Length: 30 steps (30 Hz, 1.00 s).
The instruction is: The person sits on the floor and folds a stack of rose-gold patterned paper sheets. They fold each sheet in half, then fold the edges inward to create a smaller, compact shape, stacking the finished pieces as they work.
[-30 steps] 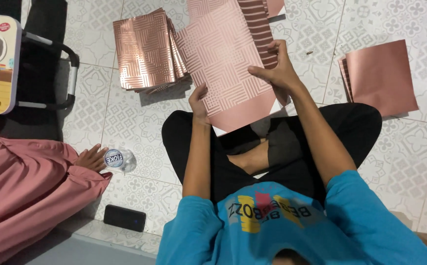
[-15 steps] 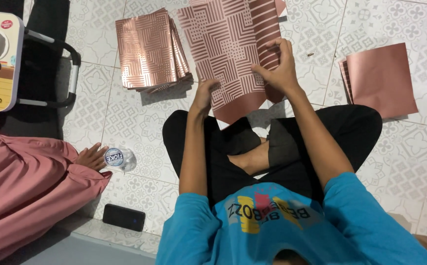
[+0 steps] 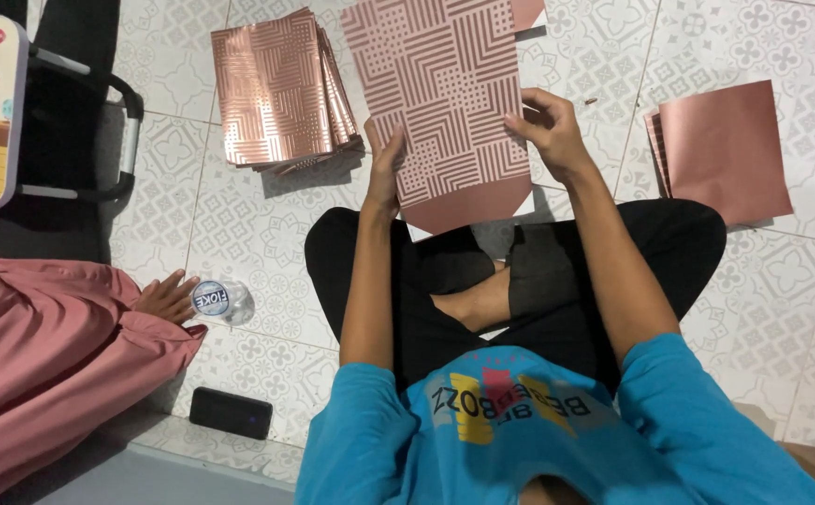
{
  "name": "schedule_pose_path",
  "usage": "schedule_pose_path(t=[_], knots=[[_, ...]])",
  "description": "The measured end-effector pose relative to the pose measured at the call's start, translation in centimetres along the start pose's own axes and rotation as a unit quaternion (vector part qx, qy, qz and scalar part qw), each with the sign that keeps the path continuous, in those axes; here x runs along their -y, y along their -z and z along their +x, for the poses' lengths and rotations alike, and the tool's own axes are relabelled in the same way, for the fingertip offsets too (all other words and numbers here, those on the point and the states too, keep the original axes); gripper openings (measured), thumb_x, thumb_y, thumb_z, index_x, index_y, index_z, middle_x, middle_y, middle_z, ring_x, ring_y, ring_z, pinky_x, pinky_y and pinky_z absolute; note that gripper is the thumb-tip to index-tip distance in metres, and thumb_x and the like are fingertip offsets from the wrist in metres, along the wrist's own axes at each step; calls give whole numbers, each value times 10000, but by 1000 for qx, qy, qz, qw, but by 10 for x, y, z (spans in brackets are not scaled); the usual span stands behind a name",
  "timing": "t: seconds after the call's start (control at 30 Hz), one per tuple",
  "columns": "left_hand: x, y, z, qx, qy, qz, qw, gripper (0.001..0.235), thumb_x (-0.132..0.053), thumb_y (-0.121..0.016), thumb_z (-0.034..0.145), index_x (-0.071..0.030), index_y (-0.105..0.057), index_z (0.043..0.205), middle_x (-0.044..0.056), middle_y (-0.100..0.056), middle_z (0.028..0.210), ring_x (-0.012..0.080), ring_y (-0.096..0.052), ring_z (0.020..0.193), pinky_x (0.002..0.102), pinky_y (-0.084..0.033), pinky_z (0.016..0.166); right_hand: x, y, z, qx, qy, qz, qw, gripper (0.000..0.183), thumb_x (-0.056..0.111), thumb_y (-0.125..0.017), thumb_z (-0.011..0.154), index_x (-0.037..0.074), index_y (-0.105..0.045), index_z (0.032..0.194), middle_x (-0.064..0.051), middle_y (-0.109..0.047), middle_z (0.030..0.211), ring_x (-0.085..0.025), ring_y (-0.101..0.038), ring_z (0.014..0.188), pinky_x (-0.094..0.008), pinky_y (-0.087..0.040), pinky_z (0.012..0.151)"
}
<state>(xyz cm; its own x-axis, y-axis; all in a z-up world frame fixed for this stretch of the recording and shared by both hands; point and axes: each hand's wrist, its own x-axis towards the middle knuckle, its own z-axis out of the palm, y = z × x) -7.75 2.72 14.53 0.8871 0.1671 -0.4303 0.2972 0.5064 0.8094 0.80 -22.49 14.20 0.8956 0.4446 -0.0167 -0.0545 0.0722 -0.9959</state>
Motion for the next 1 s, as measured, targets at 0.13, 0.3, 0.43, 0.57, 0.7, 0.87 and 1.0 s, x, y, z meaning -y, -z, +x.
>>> schedule_pose_path(t=[0.13,0.3,0.43,0.57,0.7,0.87,1.0], knots=[[38,23,23,65,1,-105,992,777,-645,-607,846,0,-633,1278,162,-706,1165,348,-696,1079,501,-588,942,8,-13,-4,-6,28,27,999,277,187,-722,973,64,-656,1212,-59,-697,1177,-171,-673,1031,-286,-583,877],[56,32,32,169,17,-182,969,461,-347,-525,1047,29,-620,1296,152,-709,1163,324,-696,1073,451,-556,952,1,-14,7,2,143,15,990,606,626,-507,1028,88,-416,1292,-121,-469,1275,-258,-604,1092,-406,-614,906],[46,33,20,212,9,-256,943,447,-344,-517,1059,-2,-605,1334,147,-691,1226,336,-667,1139,498,-530,1004,28,-4,-2,-59,71,-50,994,713,557,-661,988,185,-305,1481,-214,-530,1390,-300,-687,990,-361,-621,771],[34,26,15,96,13,-123,988,667,-316,-691,907,-6,-452,1447,193,-573,1389,377,-544,1307,507,-496,1088,41,2,-4,-13,47,-154,987,720,545,-621,976,144,-319,1492,-188,-478,1445,-343,-541,1273,-483,-518,1016],[44,24,14,98,-17,-101,990,774,-240,-764,880,-68,-374,1525,153,-568,1423,366,-552,1354,529,-525,1106,37,-8,-8,-60,55,-159,984,725,378,-853,874,170,-342,1344,-148,-496,1314,-254,-610,1139,-387,-566,935],[60,21,12,266,60,-338,901,400,-213,-600,1049,-2,-545,1385,157,-668,1281,342,-659,1178,506,-546,1034,46,-26,-16,-65,49,-101,992,753,436,-807,888,181,-314,1397,-181,-589,1299,-291,-653,1152,-439,-594,944],[66,28,13,240,119,-390,881,408,-251,-575,1032,13,-587,1344,158,-682,1267,340,-666,1161,493,-526,1047,45,-25,-16,-154,57,-270,949,828,680,-774,797,207,-361,1336,-155,-625,1293,-273,-707,1068,-407,-611,813]])
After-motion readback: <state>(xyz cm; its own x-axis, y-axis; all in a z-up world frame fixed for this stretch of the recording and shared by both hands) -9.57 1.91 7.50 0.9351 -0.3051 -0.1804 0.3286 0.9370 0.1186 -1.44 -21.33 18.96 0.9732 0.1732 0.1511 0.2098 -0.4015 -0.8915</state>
